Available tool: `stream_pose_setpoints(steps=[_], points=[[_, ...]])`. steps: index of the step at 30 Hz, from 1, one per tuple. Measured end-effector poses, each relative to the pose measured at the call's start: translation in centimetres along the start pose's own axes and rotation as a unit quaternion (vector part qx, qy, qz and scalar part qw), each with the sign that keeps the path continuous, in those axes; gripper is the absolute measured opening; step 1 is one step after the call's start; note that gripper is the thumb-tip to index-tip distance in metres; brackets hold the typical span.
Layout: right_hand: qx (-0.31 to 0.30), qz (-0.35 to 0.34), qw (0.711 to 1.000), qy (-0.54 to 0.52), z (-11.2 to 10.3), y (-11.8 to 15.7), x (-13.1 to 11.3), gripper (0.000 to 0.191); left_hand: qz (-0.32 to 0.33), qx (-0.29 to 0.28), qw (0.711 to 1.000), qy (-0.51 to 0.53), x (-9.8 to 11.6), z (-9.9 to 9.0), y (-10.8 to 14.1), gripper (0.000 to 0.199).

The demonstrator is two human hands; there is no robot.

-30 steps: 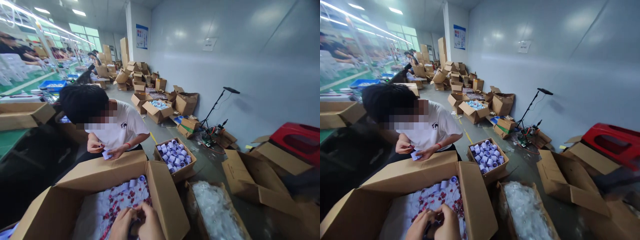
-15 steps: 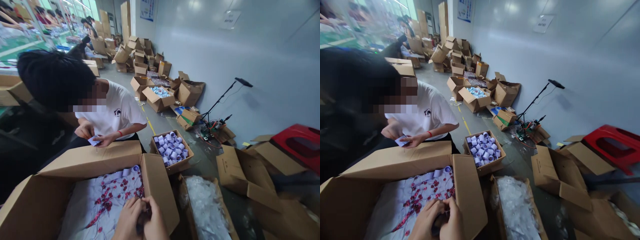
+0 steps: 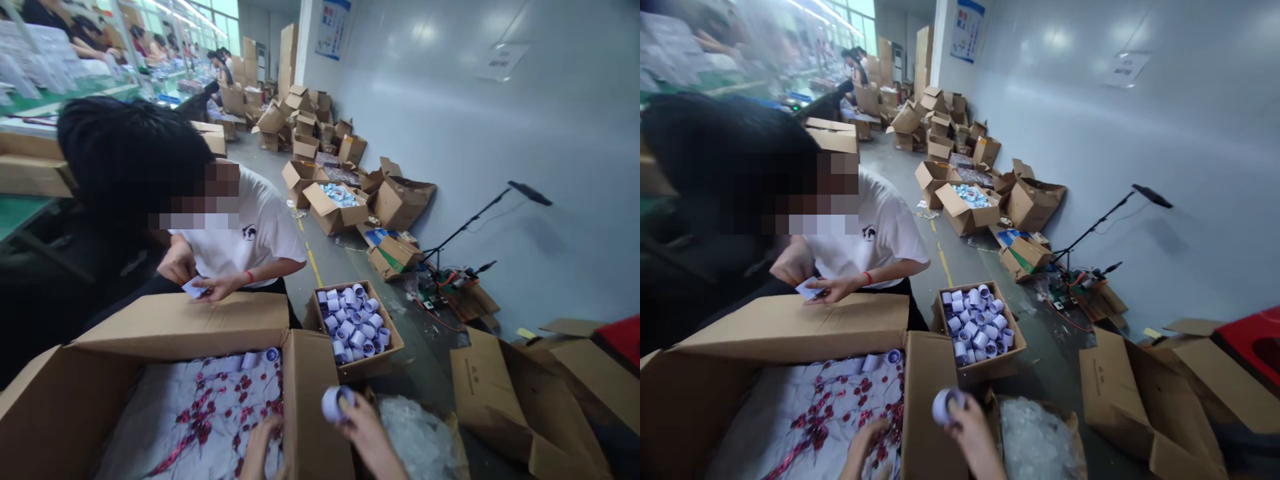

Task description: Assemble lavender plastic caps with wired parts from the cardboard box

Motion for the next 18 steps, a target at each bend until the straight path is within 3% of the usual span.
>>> stream_pose_setpoints(steps=[1,4,7,10,12,13,15,18], points=[[0.068,-0.025,0.997,-0.007,-1.0,-2.0,-2.0,0.036,-0.058,-0.021,0.998,-0.009,-1.4,-0.8,-0.8,0.032],[0.103,-0.033,0.994,-0.007,-1.0,-7.1,-5.4,0.033,-0.263,-0.081,0.955,-0.107,-6.7,-4.4,-0.8,0.017],[0.111,-0.017,0.994,-0.006,1.2,-8.2,-4.2,0.034,-0.368,-0.06,0.909,-0.185,-10.8,-9.0,1.5,0.016],[0.055,-0.056,0.995,0.066,5.2,-4.4,0.0,0.026,-0.42,-0.057,0.879,-0.217,-13.5,-11.7,4.0,0.019],[-0.03,-0.112,0.983,0.142,9.0,-0.7,3.7,0.012,-0.436,-0.067,0.87,-0.222,-15.0,-12.3,4.5,0.02],[-0.077,-0.133,0.973,0.169,11.1,0.8,5.7,0.014,-0.437,-0.072,0.869,-0.22,-15.8,-12.2,4.2,0.021],[-0.137,-0.151,0.945,0.257,15.3,2.6,10.2,0.021,-0.426,-0.077,0.876,-0.211,-17.4,-11.5,2.6,0.02],[-0.133,-0.157,0.89,0.406,20.5,1.4,16.8,0.028,-0.386,-0.067,0.901,-0.186,-20.2,-8.8,-2.0,0.015]])
Point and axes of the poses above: each hand's wrist, its own y-axis away from the middle knuckle, its own z-axis out of the palm, x = y × z, the point moved 5 cm from there along -y, towards the middle knuckle, and after that the axes turned 13 degrees about x, right-handed, at the moved point
